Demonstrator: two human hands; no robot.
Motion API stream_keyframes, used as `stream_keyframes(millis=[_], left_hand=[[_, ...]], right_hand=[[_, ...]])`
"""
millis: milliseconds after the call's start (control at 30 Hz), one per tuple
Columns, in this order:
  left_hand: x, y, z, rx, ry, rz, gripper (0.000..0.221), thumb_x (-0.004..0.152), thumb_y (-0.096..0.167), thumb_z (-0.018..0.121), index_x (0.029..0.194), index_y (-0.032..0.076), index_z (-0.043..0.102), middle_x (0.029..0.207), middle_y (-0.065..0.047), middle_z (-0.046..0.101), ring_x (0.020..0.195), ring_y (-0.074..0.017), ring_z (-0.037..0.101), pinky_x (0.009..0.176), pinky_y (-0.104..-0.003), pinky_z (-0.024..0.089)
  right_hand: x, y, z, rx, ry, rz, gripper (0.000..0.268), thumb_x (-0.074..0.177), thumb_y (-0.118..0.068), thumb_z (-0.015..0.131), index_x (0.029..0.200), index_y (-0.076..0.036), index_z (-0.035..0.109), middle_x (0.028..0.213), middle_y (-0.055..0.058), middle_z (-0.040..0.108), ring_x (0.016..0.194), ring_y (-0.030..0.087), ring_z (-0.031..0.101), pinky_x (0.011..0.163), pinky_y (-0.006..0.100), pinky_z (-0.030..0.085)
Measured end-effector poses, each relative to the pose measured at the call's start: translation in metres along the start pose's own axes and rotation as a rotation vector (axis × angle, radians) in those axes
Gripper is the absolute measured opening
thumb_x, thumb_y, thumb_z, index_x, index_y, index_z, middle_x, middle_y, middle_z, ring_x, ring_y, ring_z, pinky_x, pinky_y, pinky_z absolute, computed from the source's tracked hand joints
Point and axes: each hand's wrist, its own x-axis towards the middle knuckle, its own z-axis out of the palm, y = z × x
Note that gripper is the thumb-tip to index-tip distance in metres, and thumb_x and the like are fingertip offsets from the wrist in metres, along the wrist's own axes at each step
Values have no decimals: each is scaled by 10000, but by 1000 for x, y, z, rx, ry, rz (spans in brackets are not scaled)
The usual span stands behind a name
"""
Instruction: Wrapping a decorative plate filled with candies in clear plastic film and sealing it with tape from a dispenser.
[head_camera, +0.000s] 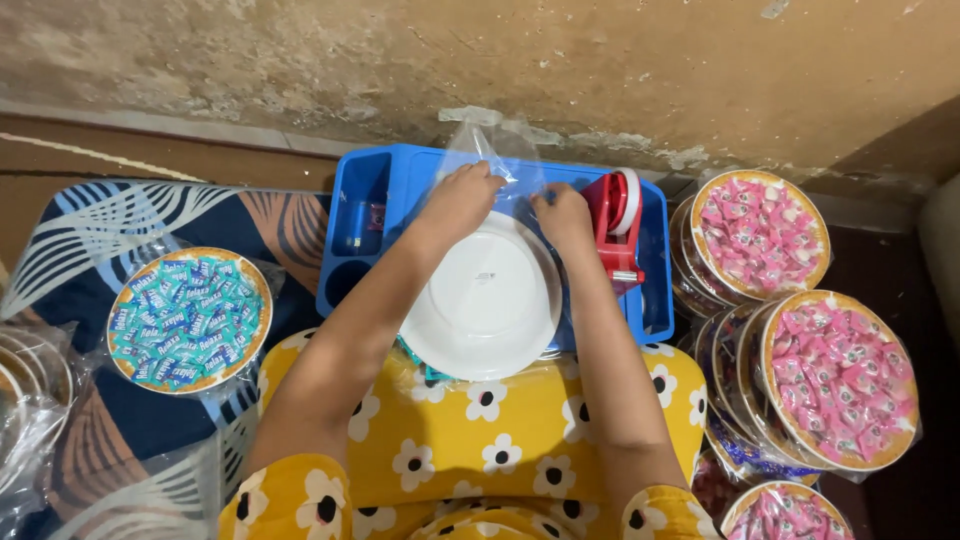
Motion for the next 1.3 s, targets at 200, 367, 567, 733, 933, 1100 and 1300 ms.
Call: stream_keyframes(millis=[200,367,567,733,933,1100,1300], left_hand=[[2,-2,-4,-33,-40,-64,303,925,96,691,1224,59,727,998,-130,640,969,-306,679,831,-455,582],[4,-3,-2,-33,-59,-83,309,917,95,708,1222,48,727,999,-139,647,961,-304,686,827,-452,583],[5,1,-8,-29,-81,-111,328,902,71,716,1229,47,723,1003,-149,648,956,-316,692,820,-460,589],[7,5,-13,-54,-92,-132,341,901,55,708,1242,60,714,1018,-146,652,971,-316,698,829,-459,588],[16,0,2,-132,-85,-143,327,899,39,707,1226,44,715,1007,-155,657,962,-323,706,818,-458,595],[37,-1,13,-447,-46,-281,303,1051,217,524,1181,36,730,1033,-237,702,1026,-419,697,880,-510,578],[48,30,-36,-475,-152,-643,813,949,725,491,1245,-4,692,1172,-219,723,1195,-374,667,977,-528,542]], right_hand=[[-31,-41,-27,152,64,30,367,810,-235,800,1115,-40,739,921,180,762,935,311,749,771,410,611],[-54,-46,-38,145,28,66,415,871,-278,703,1217,-48,711,986,190,742,1013,345,722,845,449,594],[-62,-39,-35,86,22,-1,373,794,-185,780,1139,-52,724,897,156,699,965,364,708,834,448,583],[-66,-45,-32,197,70,-10,248,787,-118,809,1000,-49,704,856,134,643,891,335,703,754,410,586],[-67,-43,-30,280,51,2,195,844,-77,759,988,-62,628,877,156,679,894,328,701,728,412,579],[-68,-40,-27,227,41,-201,414,875,-6,695,1241,-159,576,852,125,612,884,365,681,766,486,555],[-77,-53,-38,143,-25,-304,449,904,3,644,1300,-207,624,891,93,587,899,333,691,804,457,575]])
